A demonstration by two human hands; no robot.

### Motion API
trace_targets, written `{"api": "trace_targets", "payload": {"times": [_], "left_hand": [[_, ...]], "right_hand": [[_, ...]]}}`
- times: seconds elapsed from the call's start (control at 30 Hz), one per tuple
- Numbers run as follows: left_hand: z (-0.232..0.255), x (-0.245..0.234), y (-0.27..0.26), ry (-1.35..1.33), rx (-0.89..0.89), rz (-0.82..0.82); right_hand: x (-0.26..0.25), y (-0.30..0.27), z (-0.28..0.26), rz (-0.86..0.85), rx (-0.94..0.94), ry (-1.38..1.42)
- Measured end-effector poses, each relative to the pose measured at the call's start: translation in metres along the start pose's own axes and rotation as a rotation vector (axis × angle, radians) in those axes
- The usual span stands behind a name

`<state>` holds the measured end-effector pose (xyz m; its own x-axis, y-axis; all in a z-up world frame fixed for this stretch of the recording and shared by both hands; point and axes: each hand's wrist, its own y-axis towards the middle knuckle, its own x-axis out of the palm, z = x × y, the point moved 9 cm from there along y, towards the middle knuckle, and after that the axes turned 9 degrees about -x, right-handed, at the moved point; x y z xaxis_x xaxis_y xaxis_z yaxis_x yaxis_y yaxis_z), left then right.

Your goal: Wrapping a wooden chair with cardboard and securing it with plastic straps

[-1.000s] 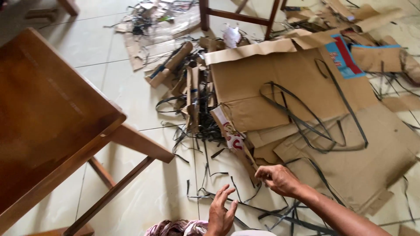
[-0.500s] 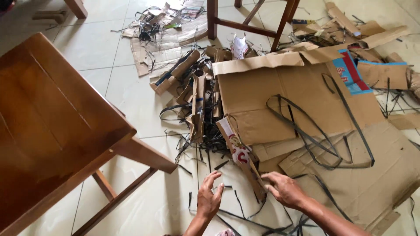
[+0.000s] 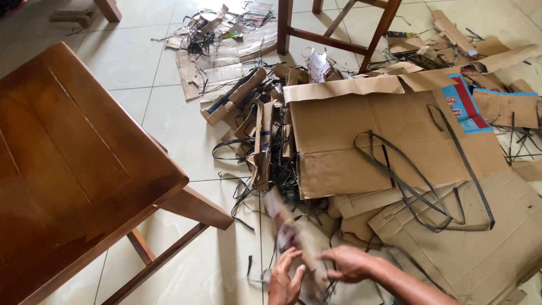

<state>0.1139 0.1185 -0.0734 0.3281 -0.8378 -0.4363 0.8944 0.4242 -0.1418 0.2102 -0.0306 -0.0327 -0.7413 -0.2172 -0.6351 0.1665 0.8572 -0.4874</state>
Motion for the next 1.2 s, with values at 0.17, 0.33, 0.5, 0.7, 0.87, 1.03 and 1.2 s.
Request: {"api": "trace_targets", "payload": {"times": [0.17,0.33,0.5,0.7,0.87,1.03,1.2], "left_hand": [[-0.028,0.023,-0.012,-0.022,-0.068,-0.063],[-0.031,0.035,-0.017,-0.030,-0.035,-0.079],[-0.027,0.038,0.000,0.087,-0.069,-0.088],[0.014,0.039,0.026,0.092,-0.024,-0.116],[0.075,0.061,0.022,-0.092,-0.081,-0.283],[0.088,0.090,0.016,-0.732,-0.507,-0.497],[0.046,0.044,0.035,-1.269,-0.712,-0.110]], "right_hand": [[-0.067,-0.016,0.050,0.593,-0.048,-0.416],[-0.155,-0.112,0.146,1.081,0.545,-0.424],[-0.118,-0.117,0.237,0.667,0.762,-0.104],[-0.021,-0.080,0.236,0.628,0.620,-0.095],[-0.013,-0.080,0.086,0.772,0.099,-0.034],[0.005,-0.092,-0.023,0.582,-0.309,-0.315],[-0.017,-0.137,0.020,0.696,-0.216,-0.159]]}}
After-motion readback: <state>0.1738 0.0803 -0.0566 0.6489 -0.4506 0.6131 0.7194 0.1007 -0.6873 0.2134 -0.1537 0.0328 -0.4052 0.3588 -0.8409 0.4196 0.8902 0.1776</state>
